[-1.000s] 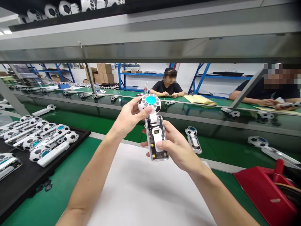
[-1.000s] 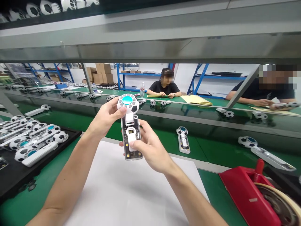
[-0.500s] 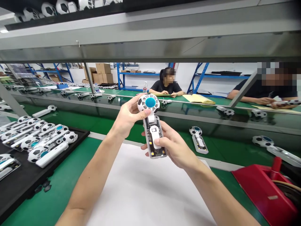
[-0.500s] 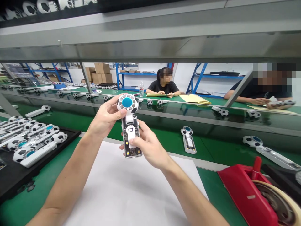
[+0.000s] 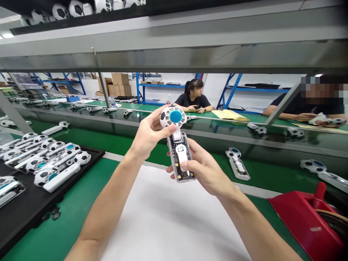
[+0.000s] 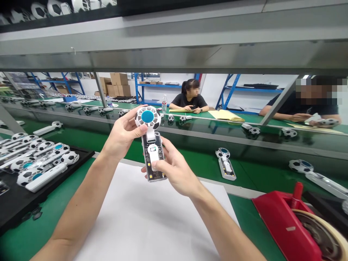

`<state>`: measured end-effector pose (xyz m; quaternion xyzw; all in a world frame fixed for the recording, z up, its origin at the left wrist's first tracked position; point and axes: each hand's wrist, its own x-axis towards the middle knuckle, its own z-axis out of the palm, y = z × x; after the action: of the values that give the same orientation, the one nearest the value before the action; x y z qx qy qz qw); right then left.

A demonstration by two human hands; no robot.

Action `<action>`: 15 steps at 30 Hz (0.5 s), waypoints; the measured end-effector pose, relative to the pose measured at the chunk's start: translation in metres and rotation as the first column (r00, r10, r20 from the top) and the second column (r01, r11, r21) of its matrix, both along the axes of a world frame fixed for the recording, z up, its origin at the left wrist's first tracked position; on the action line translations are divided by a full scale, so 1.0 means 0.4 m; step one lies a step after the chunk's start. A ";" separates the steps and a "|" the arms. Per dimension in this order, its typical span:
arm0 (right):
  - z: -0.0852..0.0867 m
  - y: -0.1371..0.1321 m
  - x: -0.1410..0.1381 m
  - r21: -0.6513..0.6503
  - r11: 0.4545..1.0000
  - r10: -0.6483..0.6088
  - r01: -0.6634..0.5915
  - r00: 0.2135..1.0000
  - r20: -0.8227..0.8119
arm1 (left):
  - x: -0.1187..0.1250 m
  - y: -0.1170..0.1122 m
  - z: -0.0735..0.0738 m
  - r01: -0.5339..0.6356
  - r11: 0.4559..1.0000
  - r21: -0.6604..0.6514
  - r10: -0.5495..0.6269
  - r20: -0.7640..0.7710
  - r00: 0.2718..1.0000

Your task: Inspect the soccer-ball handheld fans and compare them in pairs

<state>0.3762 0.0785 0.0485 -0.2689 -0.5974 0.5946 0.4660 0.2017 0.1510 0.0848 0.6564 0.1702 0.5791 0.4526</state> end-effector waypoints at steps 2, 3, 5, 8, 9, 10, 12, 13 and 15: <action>-0.001 0.003 0.001 0.012 1.000 -0.019 0.019 1.000 -0.003 | 0.001 -0.004 0.001 -0.013 1.000 0.003 0.013 -0.004 1.000; 0.000 0.005 0.001 0.016 1.000 -0.019 0.019 1.000 -0.003 | 0.001 -0.005 0.002 -0.019 1.000 0.009 0.019 -0.005 1.000; 0.001 0.007 0.003 0.021 1.000 -0.013 0.013 1.000 -0.003 | 0.001 -0.008 0.002 -0.025 1.000 0.018 0.025 -0.002 1.000; 0.004 0.008 0.005 0.019 1.000 -0.002 0.002 1.000 0.005 | 0.000 -0.011 0.003 -0.020 1.000 0.022 0.020 0.000 1.000; 0.005 0.008 0.005 0.018 1.000 -0.001 0.001 1.000 0.006 | -0.001 -0.011 0.003 -0.016 1.000 0.022 0.016 0.001 1.000; 0.006 0.007 0.005 0.017 1.000 -0.001 0.001 1.000 0.006 | -0.001 -0.011 0.004 -0.011 1.000 0.024 0.011 0.003 1.000; 0.008 0.006 0.005 0.015 1.000 -0.006 0.006 1.000 0.005 | -0.001 -0.012 0.004 -0.005 1.000 0.027 0.005 0.011 1.000; 0.009 0.005 0.005 0.015 1.000 -0.010 0.010 1.000 0.005 | 0.000 -0.013 0.005 -0.005 1.000 0.025 0.004 0.014 1.000; 0.010 0.003 0.006 0.016 1.000 -0.014 0.014 1.000 0.013 | 0.001 -0.017 0.006 -0.012 1.000 0.016 0.012 0.013 1.000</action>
<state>0.3788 0.0799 0.0524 -0.2733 -0.6033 0.5847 0.4684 0.2019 0.1443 0.0873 0.6552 0.1664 0.5875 0.4449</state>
